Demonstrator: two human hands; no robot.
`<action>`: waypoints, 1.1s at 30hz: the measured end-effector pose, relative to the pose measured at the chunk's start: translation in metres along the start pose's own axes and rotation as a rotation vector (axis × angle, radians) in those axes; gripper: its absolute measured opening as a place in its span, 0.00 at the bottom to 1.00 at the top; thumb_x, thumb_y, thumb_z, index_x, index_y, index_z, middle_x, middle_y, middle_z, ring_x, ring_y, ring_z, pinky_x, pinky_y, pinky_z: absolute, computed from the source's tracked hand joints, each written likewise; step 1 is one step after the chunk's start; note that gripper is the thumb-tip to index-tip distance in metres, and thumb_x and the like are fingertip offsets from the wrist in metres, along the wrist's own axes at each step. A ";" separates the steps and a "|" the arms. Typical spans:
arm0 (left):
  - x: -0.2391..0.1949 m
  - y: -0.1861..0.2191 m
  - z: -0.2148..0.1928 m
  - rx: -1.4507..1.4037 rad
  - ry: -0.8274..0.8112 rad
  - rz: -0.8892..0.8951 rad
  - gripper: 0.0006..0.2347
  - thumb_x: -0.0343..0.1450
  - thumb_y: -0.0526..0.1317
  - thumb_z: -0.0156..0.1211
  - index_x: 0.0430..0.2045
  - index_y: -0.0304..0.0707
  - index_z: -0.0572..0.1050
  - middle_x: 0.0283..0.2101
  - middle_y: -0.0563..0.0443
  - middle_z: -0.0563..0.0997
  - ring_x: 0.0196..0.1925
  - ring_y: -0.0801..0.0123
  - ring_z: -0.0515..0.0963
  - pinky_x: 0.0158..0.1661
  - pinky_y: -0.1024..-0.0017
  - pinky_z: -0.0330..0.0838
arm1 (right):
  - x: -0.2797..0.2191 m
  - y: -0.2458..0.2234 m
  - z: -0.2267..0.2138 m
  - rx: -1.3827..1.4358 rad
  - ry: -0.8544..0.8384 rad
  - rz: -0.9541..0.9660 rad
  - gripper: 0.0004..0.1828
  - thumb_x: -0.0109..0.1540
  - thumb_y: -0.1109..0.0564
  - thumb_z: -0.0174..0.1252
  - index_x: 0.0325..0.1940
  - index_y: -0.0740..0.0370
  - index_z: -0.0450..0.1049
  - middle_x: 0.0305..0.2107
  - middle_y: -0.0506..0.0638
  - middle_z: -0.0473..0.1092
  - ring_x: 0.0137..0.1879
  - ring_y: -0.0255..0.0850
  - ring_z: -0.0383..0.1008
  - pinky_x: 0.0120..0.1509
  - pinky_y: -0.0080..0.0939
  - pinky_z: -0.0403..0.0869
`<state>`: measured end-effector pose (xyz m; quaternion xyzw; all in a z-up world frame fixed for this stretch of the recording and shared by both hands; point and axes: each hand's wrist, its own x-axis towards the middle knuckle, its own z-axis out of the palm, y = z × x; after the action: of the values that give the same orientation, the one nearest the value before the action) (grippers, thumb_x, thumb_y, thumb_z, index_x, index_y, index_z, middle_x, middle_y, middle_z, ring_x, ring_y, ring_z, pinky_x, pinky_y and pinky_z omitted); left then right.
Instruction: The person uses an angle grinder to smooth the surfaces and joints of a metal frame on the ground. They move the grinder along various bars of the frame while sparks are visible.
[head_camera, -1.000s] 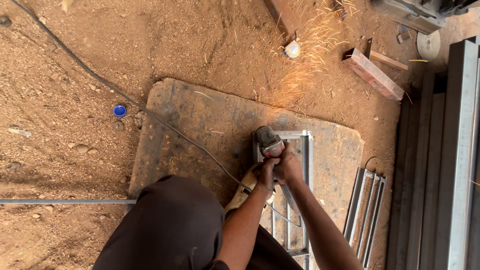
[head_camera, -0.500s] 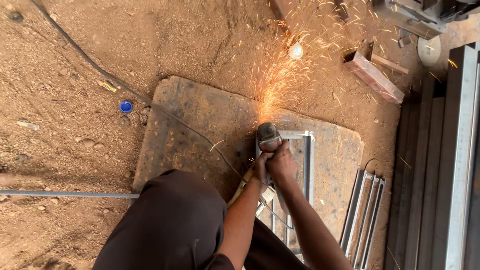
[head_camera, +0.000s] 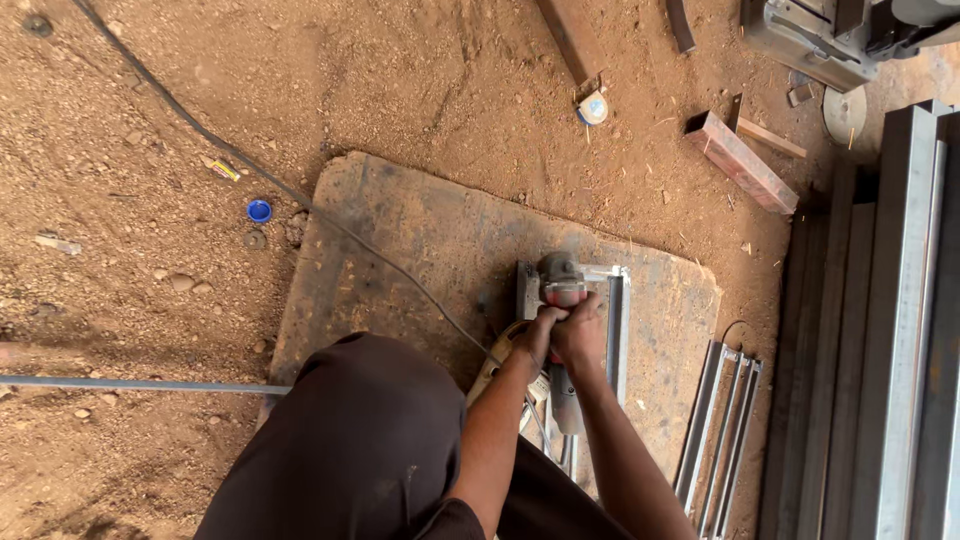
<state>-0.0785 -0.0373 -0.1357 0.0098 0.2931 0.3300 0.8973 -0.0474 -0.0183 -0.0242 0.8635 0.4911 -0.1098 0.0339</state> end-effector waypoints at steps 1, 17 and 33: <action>0.001 -0.001 -0.001 -0.024 0.004 0.032 0.18 0.66 0.51 0.55 0.46 0.47 0.79 0.39 0.59 0.85 0.37 0.77 0.82 0.38 0.80 0.74 | 0.002 0.003 0.002 -0.022 0.002 -0.037 0.32 0.58 0.47 0.62 0.53 0.68 0.55 0.35 0.70 0.75 0.40 0.66 0.79 0.43 0.60 0.77; -0.007 0.003 0.003 0.012 0.007 0.118 0.21 0.64 0.48 0.54 0.51 0.43 0.75 0.50 0.51 0.80 0.50 0.69 0.77 0.52 0.72 0.68 | 0.004 0.004 -0.001 -0.001 -0.056 -0.090 0.36 0.57 0.41 0.62 0.56 0.65 0.56 0.41 0.70 0.75 0.48 0.68 0.77 0.51 0.63 0.76; -0.018 0.011 0.009 0.048 -0.014 0.066 0.24 0.65 0.48 0.53 0.55 0.42 0.73 0.50 0.48 0.80 0.49 0.65 0.78 0.48 0.69 0.71 | 0.008 0.010 0.000 -0.084 -0.143 -0.069 0.36 0.59 0.46 0.61 0.62 0.66 0.52 0.42 0.69 0.76 0.47 0.65 0.79 0.50 0.59 0.78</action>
<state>-0.0916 -0.0384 -0.1167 0.0433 0.2944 0.3521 0.8874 -0.0348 -0.0170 -0.0262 0.8340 0.5209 -0.1516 0.1010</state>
